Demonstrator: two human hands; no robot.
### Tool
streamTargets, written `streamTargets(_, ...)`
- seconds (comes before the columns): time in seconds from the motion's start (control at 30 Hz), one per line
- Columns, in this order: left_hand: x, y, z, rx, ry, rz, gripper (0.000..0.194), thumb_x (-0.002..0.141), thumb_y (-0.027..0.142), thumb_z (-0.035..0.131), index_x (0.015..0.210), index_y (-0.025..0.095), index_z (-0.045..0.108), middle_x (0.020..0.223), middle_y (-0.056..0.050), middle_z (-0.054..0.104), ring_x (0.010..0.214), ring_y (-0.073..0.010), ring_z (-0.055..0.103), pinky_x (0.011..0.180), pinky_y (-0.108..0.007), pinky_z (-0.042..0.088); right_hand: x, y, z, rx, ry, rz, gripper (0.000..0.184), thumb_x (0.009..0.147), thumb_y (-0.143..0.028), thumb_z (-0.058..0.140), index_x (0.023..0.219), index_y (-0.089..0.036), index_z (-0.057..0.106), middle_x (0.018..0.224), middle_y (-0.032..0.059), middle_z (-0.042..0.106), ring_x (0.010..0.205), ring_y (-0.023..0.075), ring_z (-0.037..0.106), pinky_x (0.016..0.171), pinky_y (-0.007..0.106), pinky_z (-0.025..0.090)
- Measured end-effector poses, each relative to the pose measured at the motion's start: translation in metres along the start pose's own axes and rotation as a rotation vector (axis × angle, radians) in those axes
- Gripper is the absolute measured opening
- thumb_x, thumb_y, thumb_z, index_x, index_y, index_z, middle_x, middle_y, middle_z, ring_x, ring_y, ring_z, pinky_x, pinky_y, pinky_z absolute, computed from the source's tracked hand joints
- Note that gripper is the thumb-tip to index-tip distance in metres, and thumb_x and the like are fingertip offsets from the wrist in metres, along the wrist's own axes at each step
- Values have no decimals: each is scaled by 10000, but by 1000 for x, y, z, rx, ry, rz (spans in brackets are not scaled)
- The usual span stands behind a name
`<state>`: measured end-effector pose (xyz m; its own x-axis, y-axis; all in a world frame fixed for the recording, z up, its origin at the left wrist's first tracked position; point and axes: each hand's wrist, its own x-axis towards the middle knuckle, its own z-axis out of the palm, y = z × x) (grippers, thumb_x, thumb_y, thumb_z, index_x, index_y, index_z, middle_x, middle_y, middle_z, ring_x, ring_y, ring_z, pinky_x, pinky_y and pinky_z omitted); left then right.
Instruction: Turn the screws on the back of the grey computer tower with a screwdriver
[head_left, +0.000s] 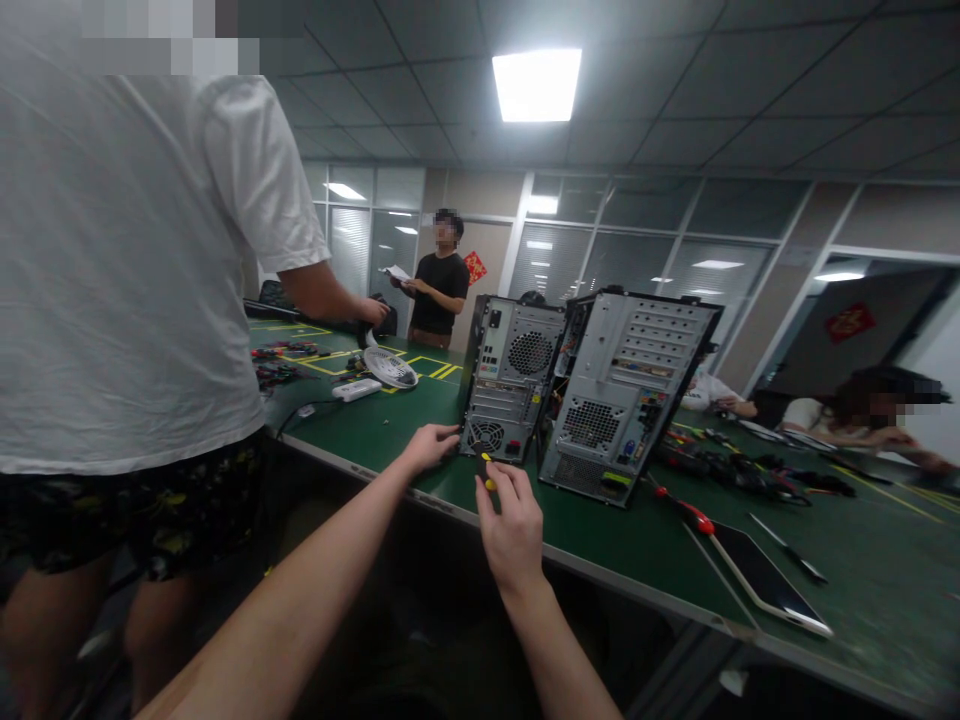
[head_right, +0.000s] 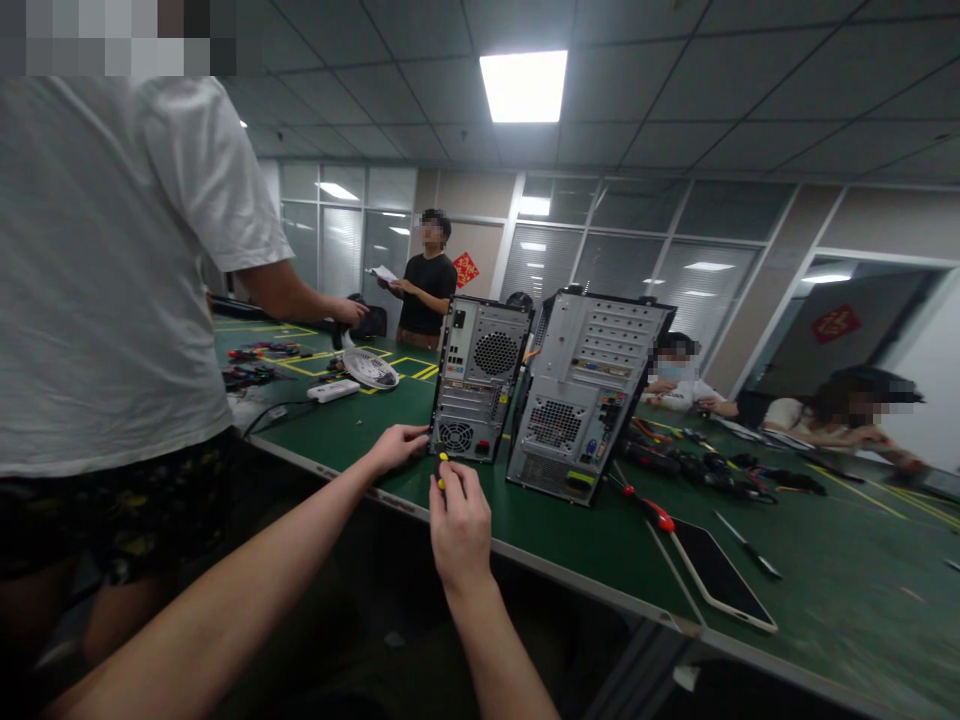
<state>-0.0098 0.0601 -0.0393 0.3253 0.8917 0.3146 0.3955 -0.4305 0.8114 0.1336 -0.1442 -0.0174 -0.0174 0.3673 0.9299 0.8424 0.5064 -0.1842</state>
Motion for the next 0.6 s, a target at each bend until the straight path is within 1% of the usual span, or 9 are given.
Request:
streamTargets(0.2, -1, 1, -2, 15, 2, 8, 513, 929, 379, 632, 1383, 143, 676, 888, -83, 798, 780, -208, 693, 732, -281, 518, 0, -1, 1, -8, 7, 3, 241, 1010, -171, 556, 1209, -187, 690, 1096, 114, 699, 989, 223, 720, 884, 371, 615)
streamTargets(0.33, -2, 2, -3, 30, 11, 8, 516, 926, 391, 632, 1376, 145, 682, 883, -79, 799, 773, -210, 693, 733, -282, 513, -1, -1, 2, -13, 7, -2, 242, 1016, -174, 553, 1217, -189, 688, 1099, 114, 696, 993, 220, 717, 887, 369, 616)
streamTargets(0.47, -2, 2, -3, 35, 10, 7, 521, 934, 403, 620, 1383, 145, 677, 840, -64, 787, 713, -190, 674, 722, -277, 500, -2, -3, 3, -8, 2, -4, 246, 1018, -186, 563, 1227, -189, 693, 1094, 112, 694, 987, 221, 718, 887, 362, 615)
streamTargets(0.6, -2, 0, -2, 31, 8, 21, 536, 932, 412, 617, 1396, 148, 666, 822, -54, 777, 689, -181, 658, 710, -274, 488, -1, -7, 1, 10, -38, 2, 274, 1011, -168, 564, 1253, -189, 692, 1137, 117, 692, 1022, 226, 714, 920, 361, 604)
